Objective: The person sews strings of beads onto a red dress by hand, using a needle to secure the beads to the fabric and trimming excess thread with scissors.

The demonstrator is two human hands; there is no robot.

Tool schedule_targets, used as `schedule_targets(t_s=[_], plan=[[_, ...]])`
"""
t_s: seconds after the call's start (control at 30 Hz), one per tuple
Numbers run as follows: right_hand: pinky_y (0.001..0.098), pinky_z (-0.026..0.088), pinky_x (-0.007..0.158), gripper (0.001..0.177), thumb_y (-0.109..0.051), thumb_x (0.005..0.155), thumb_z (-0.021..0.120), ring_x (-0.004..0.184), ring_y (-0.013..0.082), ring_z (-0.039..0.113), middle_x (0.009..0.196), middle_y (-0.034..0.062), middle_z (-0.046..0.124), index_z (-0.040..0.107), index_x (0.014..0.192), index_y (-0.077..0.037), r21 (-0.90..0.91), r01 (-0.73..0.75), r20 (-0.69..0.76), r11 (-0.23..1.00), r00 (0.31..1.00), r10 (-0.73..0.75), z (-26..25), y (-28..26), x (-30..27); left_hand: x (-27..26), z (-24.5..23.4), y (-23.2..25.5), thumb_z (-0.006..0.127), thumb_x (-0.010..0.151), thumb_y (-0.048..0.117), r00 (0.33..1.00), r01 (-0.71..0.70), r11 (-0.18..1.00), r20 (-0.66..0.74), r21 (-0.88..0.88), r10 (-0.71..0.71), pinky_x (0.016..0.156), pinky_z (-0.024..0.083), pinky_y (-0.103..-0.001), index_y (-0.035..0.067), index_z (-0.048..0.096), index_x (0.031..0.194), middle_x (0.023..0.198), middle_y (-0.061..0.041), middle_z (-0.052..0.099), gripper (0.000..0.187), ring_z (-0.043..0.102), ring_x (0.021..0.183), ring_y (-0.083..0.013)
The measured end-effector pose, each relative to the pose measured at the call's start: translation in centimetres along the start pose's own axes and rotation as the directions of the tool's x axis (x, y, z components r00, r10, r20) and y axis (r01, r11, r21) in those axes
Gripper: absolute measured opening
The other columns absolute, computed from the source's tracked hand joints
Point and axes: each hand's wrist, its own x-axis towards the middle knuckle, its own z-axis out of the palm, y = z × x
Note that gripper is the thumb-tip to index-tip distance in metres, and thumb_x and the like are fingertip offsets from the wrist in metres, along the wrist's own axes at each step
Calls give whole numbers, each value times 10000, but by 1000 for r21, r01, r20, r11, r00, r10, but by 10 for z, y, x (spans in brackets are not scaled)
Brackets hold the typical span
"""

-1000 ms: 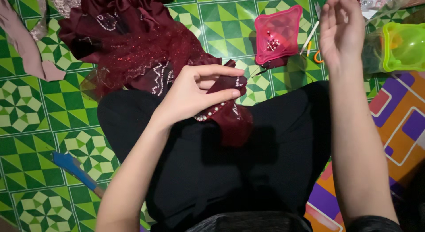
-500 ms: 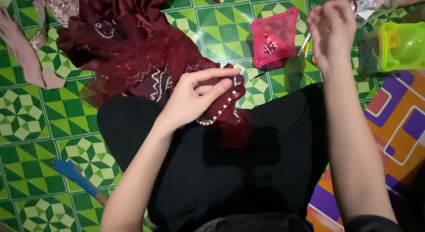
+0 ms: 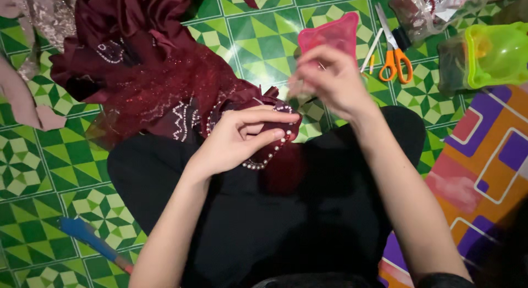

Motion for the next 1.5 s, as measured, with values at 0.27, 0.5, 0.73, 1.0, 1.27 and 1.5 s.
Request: schedule_targets(t_s=[0.27, 0.5, 0.73, 1.0, 1.27, 1.5], plan=[[214, 330, 414, 58, 28, 961, 653, 535, 43, 518, 1007, 70, 670, 683, 1007, 45, -210, -293, 265, 933, 901, 343, 25, -2, -7, -9, -23, 25, 662, 973, -1, 984, 126, 991, 119, 36, -129, 860, 573, -203, 40, 657, 1366, 1351, -61, 711, 395, 715, 1001, -63], [224, 423, 458, 91, 48, 875, 671, 566, 47, 553, 1058, 26, 667, 687, 964, 47, -306, -357, 247, 882, 865, 436, 16, 0, -10, -9, -27, 25, 682, 983, -2, 978, 165, 982, 113, 90, -175, 668, 468, -178, 60, 674, 1394, 1210, -58, 760, 416, 597, 809, -9], [195, 398, 512, 76, 55, 914, 677, 680, 27, 531, 986, 19, 618, 732, 958, 81, -323, -300, 324, 898, 856, 403, 28, -3, -10, -7, -33, 24, 681, 984, -10, 979, 135, 986, 139, 98, -148, 790, 543, -180, 70, 652, 1421, 1117, -51, 789, 445, 655, 897, -7], [209, 378, 481, 88, 58, 931, 684, 594, 38, 523, 869, 30, 598, 735, 995, 90, -196, -331, 340, 923, 860, 381, 25, 8, -15, -9, -31, 23, 649, 989, -25, 979, 133, 991, 154, -8, -131, 912, 581, -208, 44, 621, 1425, 1154, -80, 777, 442, 714, 988, -52], [214, 361, 465, 101, 58, 925, 681, 570, 33, 510, 818, 11, 632, 747, 995, 89, -251, -293, 323, 923, 873, 365, 27, 7, -16, -10, -31, 20, 658, 994, -31, 979, 134, 991, 157, -10, -131, 883, 573, -208, 39, 625, 1432, 1151, -82, 773, 445, 691, 963, -51], [218, 371, 469, 206, 58, 912, 667, 525, 29, 492, 698, 46, 661, 735, 1101, 106, -206, -286, 361, 936, 867, 344, 22, 16, -17, -9, -30, 19, 659, 990, -28, 980, 129, 991, 154, -26, -124, 898, 582, -207, 44, 626, 1421, 1180, -75, 766, 439, 700, 972, -53]])
